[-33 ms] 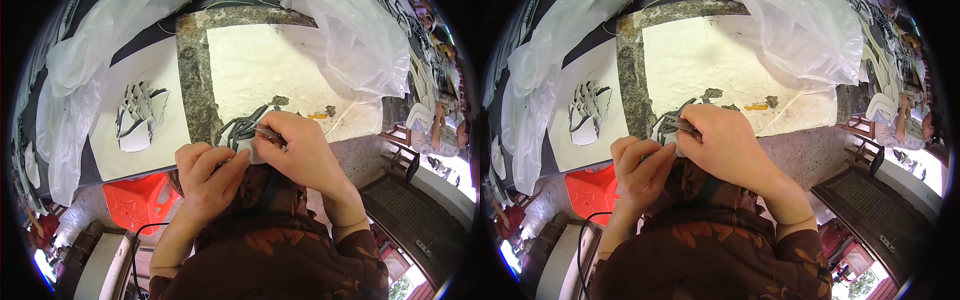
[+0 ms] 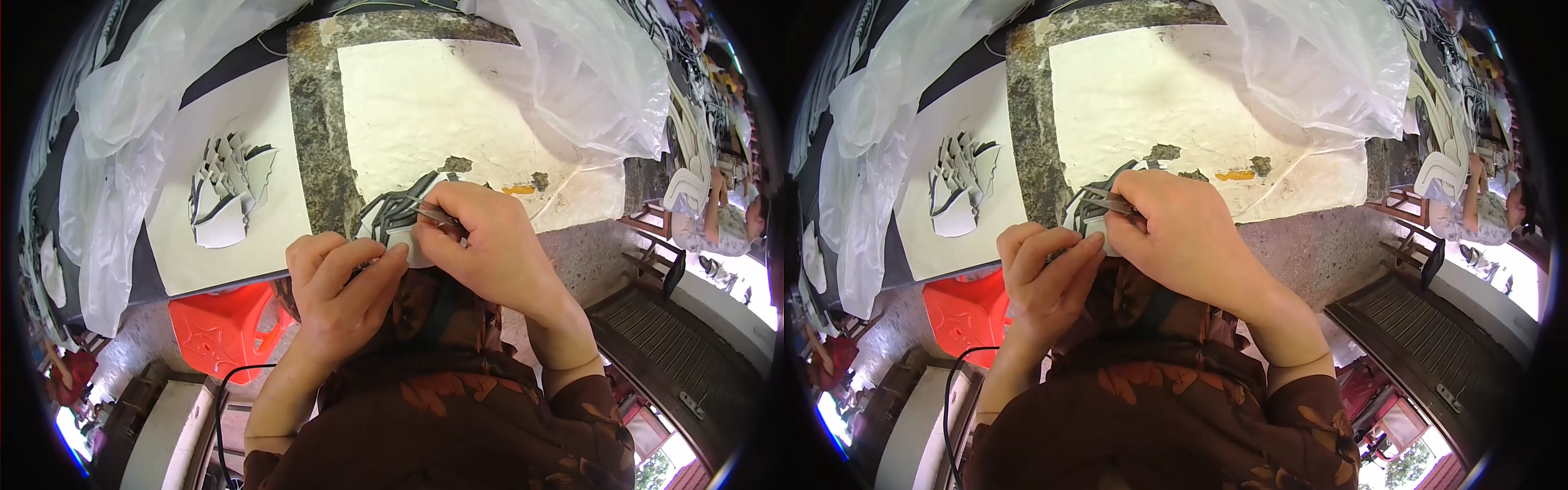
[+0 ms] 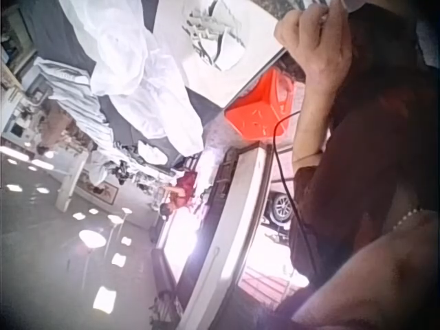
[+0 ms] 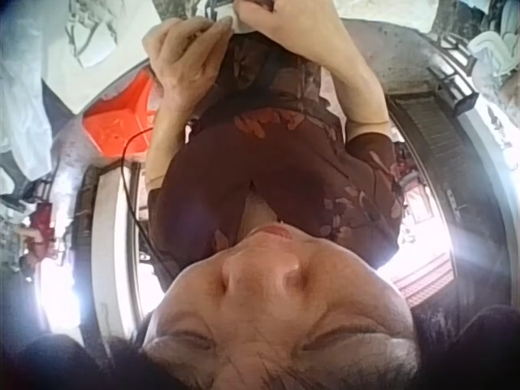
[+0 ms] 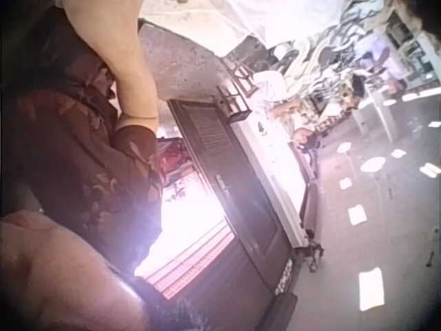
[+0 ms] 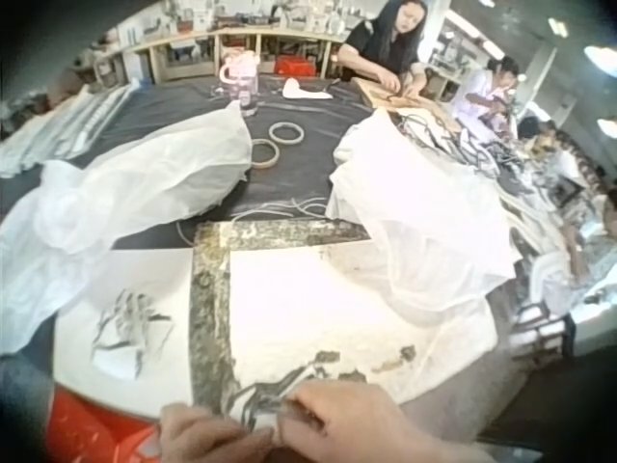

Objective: The recorder is manually assembling and preparing shoe upper components, using a small tool to guide and align the edges.

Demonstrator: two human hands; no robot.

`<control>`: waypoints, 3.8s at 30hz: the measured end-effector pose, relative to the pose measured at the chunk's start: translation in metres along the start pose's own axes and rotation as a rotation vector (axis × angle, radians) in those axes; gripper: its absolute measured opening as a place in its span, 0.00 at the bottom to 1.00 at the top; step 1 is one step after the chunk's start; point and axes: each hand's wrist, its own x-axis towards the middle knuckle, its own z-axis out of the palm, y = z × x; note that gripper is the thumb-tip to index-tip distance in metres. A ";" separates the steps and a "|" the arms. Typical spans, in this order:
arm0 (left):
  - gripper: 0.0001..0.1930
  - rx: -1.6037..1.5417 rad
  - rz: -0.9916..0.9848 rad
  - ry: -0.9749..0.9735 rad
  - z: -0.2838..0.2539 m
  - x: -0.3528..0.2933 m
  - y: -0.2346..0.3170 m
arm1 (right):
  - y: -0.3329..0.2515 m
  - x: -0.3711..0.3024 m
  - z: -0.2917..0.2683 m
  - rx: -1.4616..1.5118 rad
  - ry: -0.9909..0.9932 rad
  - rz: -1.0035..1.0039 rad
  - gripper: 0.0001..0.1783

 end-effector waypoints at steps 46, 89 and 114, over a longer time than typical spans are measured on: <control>0.18 0.094 -0.051 -0.151 -0.001 0.013 0.013 | 0.007 0.013 -0.033 -0.208 -0.141 -0.048 0.10; 0.29 0.199 -0.041 -0.294 0.007 0.043 0.030 | 0.041 0.040 -0.063 -0.285 -0.257 -0.068 0.14; 0.23 0.253 -0.057 -0.245 0.015 0.032 0.029 | 0.060 0.023 -0.041 -0.098 -0.071 -0.094 0.11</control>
